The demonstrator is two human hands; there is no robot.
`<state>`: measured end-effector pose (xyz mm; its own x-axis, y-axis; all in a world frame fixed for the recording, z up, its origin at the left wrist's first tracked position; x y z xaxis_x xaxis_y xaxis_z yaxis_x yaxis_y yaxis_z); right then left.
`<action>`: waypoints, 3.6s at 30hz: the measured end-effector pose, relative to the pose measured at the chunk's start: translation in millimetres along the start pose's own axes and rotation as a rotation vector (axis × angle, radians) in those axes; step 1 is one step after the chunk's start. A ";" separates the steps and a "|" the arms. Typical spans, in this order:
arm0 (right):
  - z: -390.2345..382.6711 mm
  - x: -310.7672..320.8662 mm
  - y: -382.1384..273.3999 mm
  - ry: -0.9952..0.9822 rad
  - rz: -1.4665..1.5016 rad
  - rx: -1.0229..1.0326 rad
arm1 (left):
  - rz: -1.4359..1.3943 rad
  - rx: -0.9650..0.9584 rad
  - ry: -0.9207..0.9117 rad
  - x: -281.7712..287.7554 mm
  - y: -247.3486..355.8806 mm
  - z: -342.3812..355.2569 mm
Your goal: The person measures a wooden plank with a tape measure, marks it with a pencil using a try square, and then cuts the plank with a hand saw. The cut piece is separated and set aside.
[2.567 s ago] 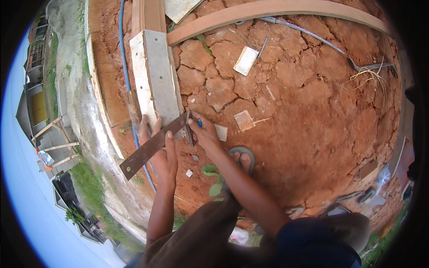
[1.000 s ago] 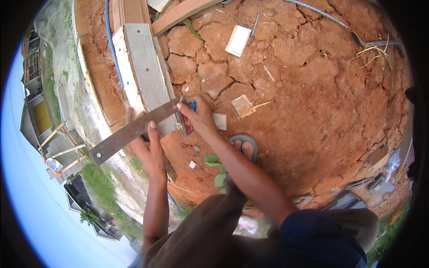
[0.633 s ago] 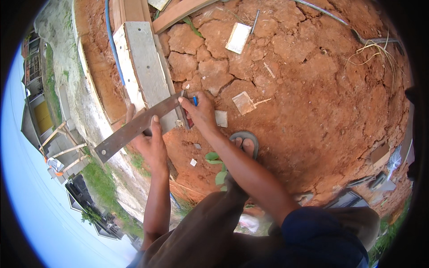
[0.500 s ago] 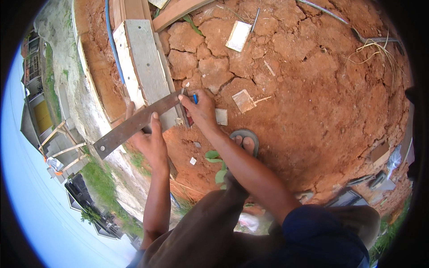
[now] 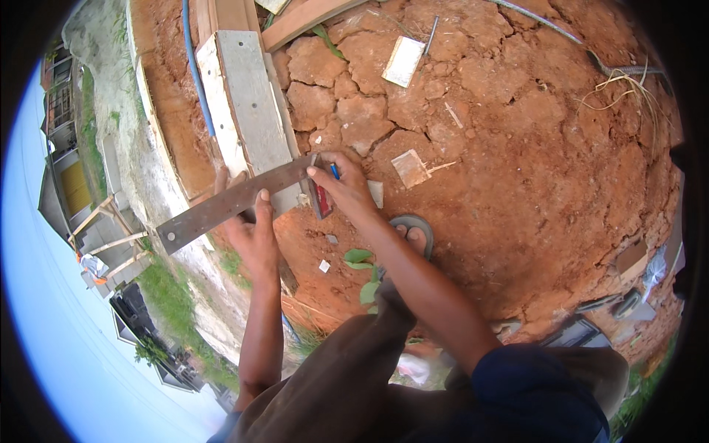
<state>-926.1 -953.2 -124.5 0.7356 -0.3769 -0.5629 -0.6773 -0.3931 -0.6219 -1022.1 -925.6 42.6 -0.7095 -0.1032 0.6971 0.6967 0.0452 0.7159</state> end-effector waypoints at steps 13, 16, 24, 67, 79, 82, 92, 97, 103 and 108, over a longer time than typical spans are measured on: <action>-7.2 48.1 -48.7 -0.608 -0.007 -0.301 | -0.171 -0.251 -0.154 49.8 19.0 -26.9; -17.9 42.7 -42.2 -0.581 0.266 -0.434 | -0.136 -0.190 0.028 62.5 19.3 -37.1; -64.0 -24.2 -7.2 -0.691 0.497 -0.403 | -0.182 -0.136 0.106 91.9 40.3 -40.1; -80.7 -26.0 -44.5 -0.159 0.453 -0.196 | -0.631 0.267 0.016 31.9 8.4 -57.8; -5.5 -7.4 -29.6 -0.027 0.212 -0.068 | 0.184 -0.012 -0.080 25.0 15.9 -42.5; 26.6 -12.4 -32.8 0.015 0.115 -0.015 | 0.433 -0.193 -0.017 25.6 18.5 -10.4; 66.9 -3.5 -47.6 -0.295 -0.127 -0.016 | 0.142 -0.145 -0.013 -8.1 2.7 36.0; 65.6 -2.1 -48.9 -0.305 -0.064 0.049 | 0.147 -0.120 -0.046 -12.9 -0.8 35.2; 72.7 -6.4 -42.9 -0.199 -0.190 0.030 | 0.265 -0.158 -0.109 -8.8 -4.7 35.9; 73.3 -3.9 -43.8 -0.201 -0.162 0.052 | 0.202 -0.258 -0.076 -9.2 -1.7 28.4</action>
<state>-898.4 -873.0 -134.9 0.8257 -0.1363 -0.5474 -0.5528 -0.3890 -0.7370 -1019.7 -896.5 36.2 -0.5534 -0.0426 0.8318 0.8209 -0.1966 0.5361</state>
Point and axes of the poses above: each hand's wrist, its own z-axis towards the middle knuckle, its own x-axis out of the back of the hand, y = z × x, the point moved 2 cm from there along z, towards the middle knuckle, and after that the axes turned 2 degrees about z, right-handed, at the moved point
